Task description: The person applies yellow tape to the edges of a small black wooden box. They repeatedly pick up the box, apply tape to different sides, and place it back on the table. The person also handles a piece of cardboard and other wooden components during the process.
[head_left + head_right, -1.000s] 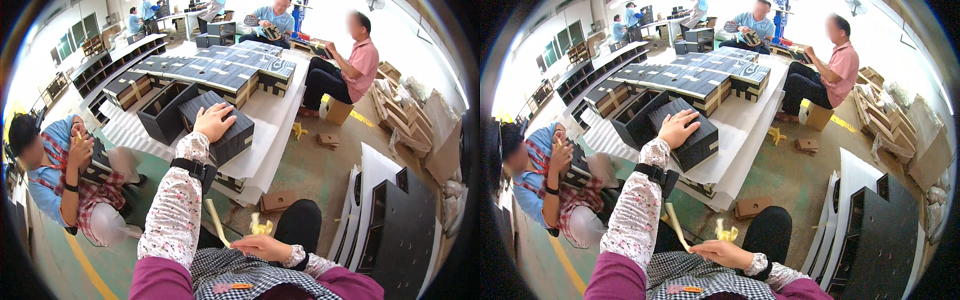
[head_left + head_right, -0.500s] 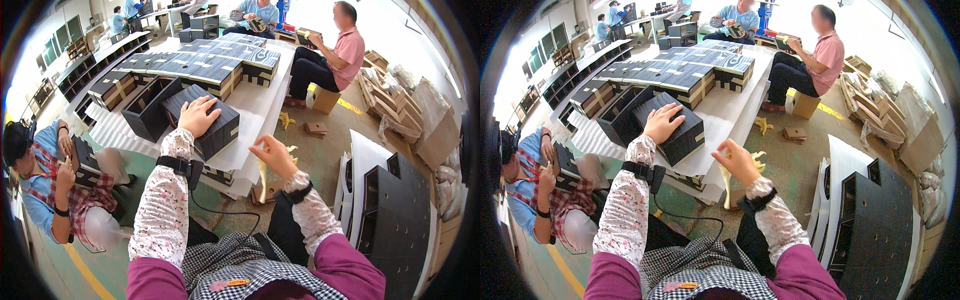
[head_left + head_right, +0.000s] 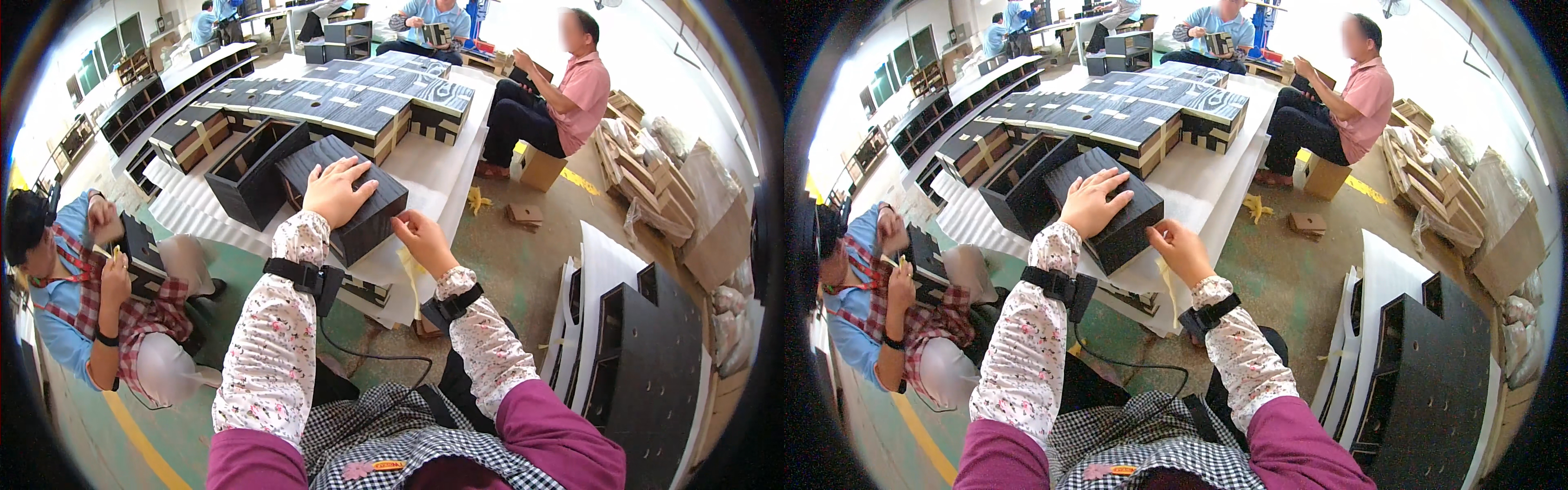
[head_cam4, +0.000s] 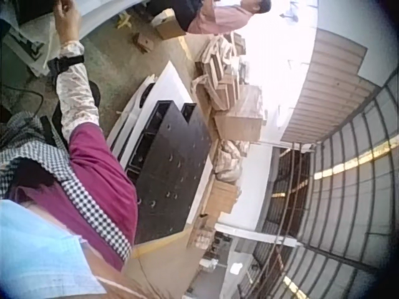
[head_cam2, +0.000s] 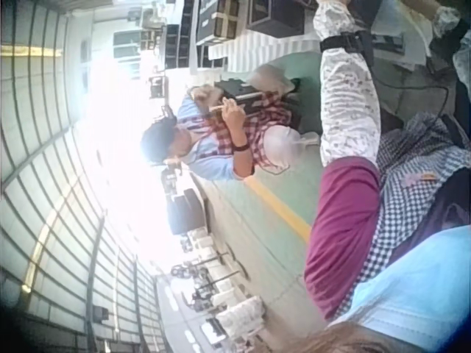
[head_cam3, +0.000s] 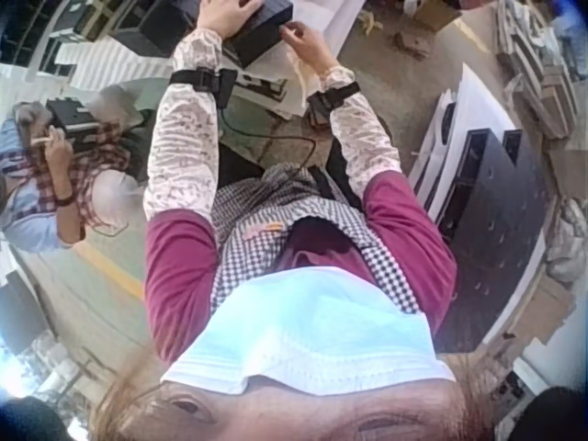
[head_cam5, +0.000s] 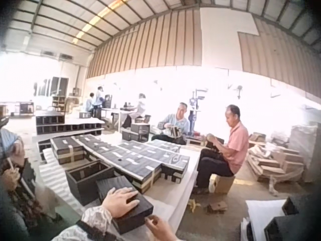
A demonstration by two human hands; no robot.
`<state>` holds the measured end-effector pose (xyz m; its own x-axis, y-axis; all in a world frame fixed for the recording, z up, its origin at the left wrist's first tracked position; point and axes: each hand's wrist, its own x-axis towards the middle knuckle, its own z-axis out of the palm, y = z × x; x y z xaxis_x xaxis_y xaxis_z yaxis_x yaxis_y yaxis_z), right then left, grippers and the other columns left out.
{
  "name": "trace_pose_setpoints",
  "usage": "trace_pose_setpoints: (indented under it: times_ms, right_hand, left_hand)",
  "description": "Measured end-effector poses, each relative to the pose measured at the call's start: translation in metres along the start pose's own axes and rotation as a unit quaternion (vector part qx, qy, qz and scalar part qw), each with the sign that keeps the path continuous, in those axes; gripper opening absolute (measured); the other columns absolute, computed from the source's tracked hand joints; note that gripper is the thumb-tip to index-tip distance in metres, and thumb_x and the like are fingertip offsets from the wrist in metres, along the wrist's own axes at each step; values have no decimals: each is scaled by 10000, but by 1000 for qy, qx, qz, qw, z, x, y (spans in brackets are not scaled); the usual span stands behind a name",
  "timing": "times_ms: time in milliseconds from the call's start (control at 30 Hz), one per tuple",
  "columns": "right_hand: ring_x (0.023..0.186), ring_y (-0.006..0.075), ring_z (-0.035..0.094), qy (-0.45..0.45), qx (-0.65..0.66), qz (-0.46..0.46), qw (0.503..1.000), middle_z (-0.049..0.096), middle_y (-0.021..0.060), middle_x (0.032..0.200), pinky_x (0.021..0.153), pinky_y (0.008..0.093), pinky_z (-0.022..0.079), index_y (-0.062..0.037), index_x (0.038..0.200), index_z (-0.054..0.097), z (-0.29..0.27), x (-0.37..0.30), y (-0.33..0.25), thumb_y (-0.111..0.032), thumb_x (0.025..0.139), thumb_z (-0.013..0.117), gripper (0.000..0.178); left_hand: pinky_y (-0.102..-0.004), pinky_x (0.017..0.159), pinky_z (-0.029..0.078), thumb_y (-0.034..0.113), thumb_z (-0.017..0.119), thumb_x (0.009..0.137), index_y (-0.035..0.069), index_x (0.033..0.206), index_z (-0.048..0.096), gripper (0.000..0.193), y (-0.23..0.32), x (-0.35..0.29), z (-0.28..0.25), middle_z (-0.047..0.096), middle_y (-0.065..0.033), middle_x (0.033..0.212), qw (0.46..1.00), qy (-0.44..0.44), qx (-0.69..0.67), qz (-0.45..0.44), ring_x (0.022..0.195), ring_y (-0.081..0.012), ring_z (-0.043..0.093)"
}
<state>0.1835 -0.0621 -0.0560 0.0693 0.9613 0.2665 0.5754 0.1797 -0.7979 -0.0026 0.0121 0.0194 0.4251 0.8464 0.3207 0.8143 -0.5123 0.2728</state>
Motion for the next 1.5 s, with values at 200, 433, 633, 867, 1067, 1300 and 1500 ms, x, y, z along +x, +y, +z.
trace_pose_setpoints:
  times_ms: [200,433,633,867,1067,1300,1500]
  right_hand:
    - [660,157,563,26,110,-5,994,601,72,714,607,302,452,-20,940,619,16,7,27,-299,887,598,285]
    - [666,101,507,-24,123,-7,992,577,23,719,598,259,427,-3,903,602,7,7,17,-266,899,604,263]
    - [661,106,514,-35,143,0,989,577,30,711,592,269,432,-2,900,597,6,9,21,-274,903,596,272]
    - [638,146,542,6,91,23,996,588,59,697,592,296,440,0,882,601,8,14,41,-285,902,546,291]
    - [637,131,535,-24,122,47,991,587,56,688,583,287,433,13,865,610,9,5,6,-245,876,557,263]
    - [626,113,520,-3,223,59,973,588,10,708,567,262,417,22,849,622,19,16,23,-223,852,584,247]
    - [589,85,465,-77,332,158,927,535,-18,682,529,244,376,-21,870,615,4,5,10,-219,852,576,203]
  left_hand:
    - [-476,1119,163,490,443,905,217,1344,484,518,2,2,0,402,-55,1436,1000,-21,-5,4,1355,-204,319]
    - [-487,1117,160,488,440,907,223,1341,487,511,2,-1,-1,404,-57,1436,1000,-20,-3,7,1357,-208,315]
    - [-489,1117,157,485,433,913,233,1336,496,496,2,0,-1,400,-66,1438,1000,-29,-4,11,1359,-211,314]
    - [-486,1121,155,481,433,913,248,1335,498,487,5,-1,-2,389,-62,1445,999,-35,-5,10,1357,-213,318]
    - [-480,1116,170,477,438,912,249,1327,502,477,2,-2,-3,409,-57,1428,1000,-22,0,10,1337,-219,342]
    - [-462,1119,172,476,447,906,248,1328,503,482,6,-1,-6,408,-53,1429,1000,-22,-4,11,1340,-223,336]
    - [-457,1121,167,481,448,904,251,1325,506,483,4,-2,-3,410,-51,1428,1000,-19,1,10,1339,-220,339]
